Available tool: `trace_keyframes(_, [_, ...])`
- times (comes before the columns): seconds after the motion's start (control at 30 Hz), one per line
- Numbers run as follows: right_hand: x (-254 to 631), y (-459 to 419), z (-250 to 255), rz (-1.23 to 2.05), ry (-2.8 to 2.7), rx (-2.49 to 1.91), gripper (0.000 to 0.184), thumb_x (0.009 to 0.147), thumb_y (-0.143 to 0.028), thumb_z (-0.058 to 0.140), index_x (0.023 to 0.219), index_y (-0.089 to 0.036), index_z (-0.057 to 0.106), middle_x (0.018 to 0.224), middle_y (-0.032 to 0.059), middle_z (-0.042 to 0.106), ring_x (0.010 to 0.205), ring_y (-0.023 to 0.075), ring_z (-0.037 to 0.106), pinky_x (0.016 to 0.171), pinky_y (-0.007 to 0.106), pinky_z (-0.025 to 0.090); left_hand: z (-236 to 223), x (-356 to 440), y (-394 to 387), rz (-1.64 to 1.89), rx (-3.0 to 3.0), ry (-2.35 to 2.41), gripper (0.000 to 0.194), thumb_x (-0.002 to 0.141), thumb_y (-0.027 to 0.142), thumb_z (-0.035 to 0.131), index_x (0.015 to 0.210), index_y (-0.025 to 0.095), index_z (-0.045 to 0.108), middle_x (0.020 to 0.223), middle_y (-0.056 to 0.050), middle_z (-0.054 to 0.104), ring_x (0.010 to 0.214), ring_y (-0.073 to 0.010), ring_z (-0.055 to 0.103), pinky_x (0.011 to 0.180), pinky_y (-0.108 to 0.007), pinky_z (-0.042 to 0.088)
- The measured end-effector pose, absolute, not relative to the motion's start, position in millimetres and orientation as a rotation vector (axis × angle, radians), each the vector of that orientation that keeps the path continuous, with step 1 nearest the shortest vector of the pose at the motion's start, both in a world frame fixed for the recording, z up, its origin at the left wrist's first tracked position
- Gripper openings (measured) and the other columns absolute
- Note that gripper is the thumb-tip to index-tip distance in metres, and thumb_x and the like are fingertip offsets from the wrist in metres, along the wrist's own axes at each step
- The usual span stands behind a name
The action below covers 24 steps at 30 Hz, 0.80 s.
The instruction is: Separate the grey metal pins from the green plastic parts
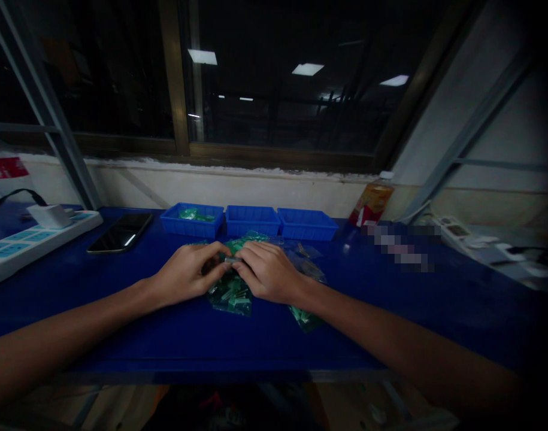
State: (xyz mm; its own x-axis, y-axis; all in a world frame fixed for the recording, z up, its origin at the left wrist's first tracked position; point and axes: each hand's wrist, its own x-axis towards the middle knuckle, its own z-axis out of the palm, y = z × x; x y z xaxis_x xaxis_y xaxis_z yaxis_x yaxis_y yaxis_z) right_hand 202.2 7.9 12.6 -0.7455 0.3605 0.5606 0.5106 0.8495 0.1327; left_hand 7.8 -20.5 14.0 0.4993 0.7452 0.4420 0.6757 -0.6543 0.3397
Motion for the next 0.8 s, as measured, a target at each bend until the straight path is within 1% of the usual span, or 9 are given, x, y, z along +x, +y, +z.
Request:
trace_keyframes(0.17, [202.4,8.3,11.7,-0.297,-2.434,-0.582,0.021,0.083,-0.034,0.045,0.089,-0.015,0.051,0.076,0.0036,0.057,0.072,0.015,0.051,0.066,0.027,0.038,14.9,7.6,-19.7,0.819,2.63,1.301,0.023,0.086,0.033,0.041,0.092,0.015,0.054,0.068,0.0,0.059,0.056,-0.0105,0.053,0.053,-0.021,0.04])
trace_keyframes(0.3, [202.8,9.8,10.0,-0.327,-2.452,-0.582,0.015,0.083,-0.029,0.045,0.088,-0.016,0.052,0.077,0.004,0.057,0.072,0.015,0.051,0.066,0.028,0.039,16.9,8.6,-19.4,0.753,2.645,1.318,0.027,0.088,0.034,0.037,0.085,0.015,0.055,0.064,0.0,0.058,0.056,-0.0112,0.052,0.055,-0.022,0.039])
trace_keyframes(0.4, [203.3,10.1,9.5,-0.351,-2.47,-0.59,0.015,0.084,-0.027,0.044,0.087,-0.015,0.052,0.078,0.0042,0.058,0.073,0.0151,0.051,0.067,0.028,0.039,17.6,9.0,-19.2,0.729,2.659,1.314,0.028,0.088,0.035,0.036,0.083,0.015,0.055,0.063,0.0,0.057,0.057,-0.0114,0.052,0.055,-0.023,0.039])
trace_keyframes(0.47, [203.3,9.9,9.5,-0.357,-2.474,-0.604,0.016,0.085,-0.027,0.042,0.088,-0.015,0.052,0.078,0.0043,0.058,0.073,0.0152,0.051,0.068,0.028,0.038,16.8,8.9,-18.8,0.751,2.644,1.304,0.027,0.088,0.034,0.037,0.086,0.015,0.055,0.065,0.0,0.058,0.057,-0.0111,0.053,0.055,-0.023,0.039])
trace_keyframes(0.53, [202.9,9.7,9.6,-0.362,-2.466,-0.622,0.018,0.086,-0.027,0.04,0.087,-0.014,0.053,0.077,0.0044,0.058,0.073,0.0152,0.051,0.068,0.028,0.038,15.1,8.5,-18.3,0.792,2.609,1.279,0.023,0.087,0.034,0.04,0.094,0.016,0.053,0.069,0.0,0.059,0.057,-0.0104,0.053,0.054,-0.022,0.039])
trace_keyframes(0.6, [202.3,9.5,9.8,-0.367,-2.453,-0.635,0.021,0.087,-0.028,0.037,0.085,-0.014,0.053,0.075,0.0044,0.058,0.071,0.0151,0.051,0.067,0.028,0.038,13.3,8.1,-18.0,0.832,2.579,1.252,0.023,0.085,0.032,0.044,0.101,0.017,0.05,0.07,0.001,0.059,0.056,-0.0098,0.054,0.053,-0.021,0.04])
trace_keyframes(0.67, [201.7,9.6,10.2,-0.372,-2.446,-0.635,0.024,0.088,-0.029,0.036,0.082,-0.014,0.053,0.073,0.0043,0.057,0.069,0.0148,0.05,0.066,0.028,0.037,12.3,7.7,-18.2,0.852,2.573,1.23,0.023,0.084,0.031,0.047,0.102,0.016,0.049,0.068,0.002,0.058,0.056,-0.0095,0.054,0.052,-0.02,0.04])
trace_keyframes(0.8, [201.9,9.6,11.0,-0.357,-2.454,-0.617,0.023,0.088,-0.028,0.035,0.082,-0.014,0.053,0.072,0.0041,0.057,0.069,0.0144,0.05,0.065,0.027,0.037,12.7,7.2,-19.4,0.85,2.601,1.231,0.02,0.084,0.03,0.045,0.097,0.015,0.051,0.068,0.001,0.059,0.055,-0.0093,0.053,0.052,-0.02,0.041])
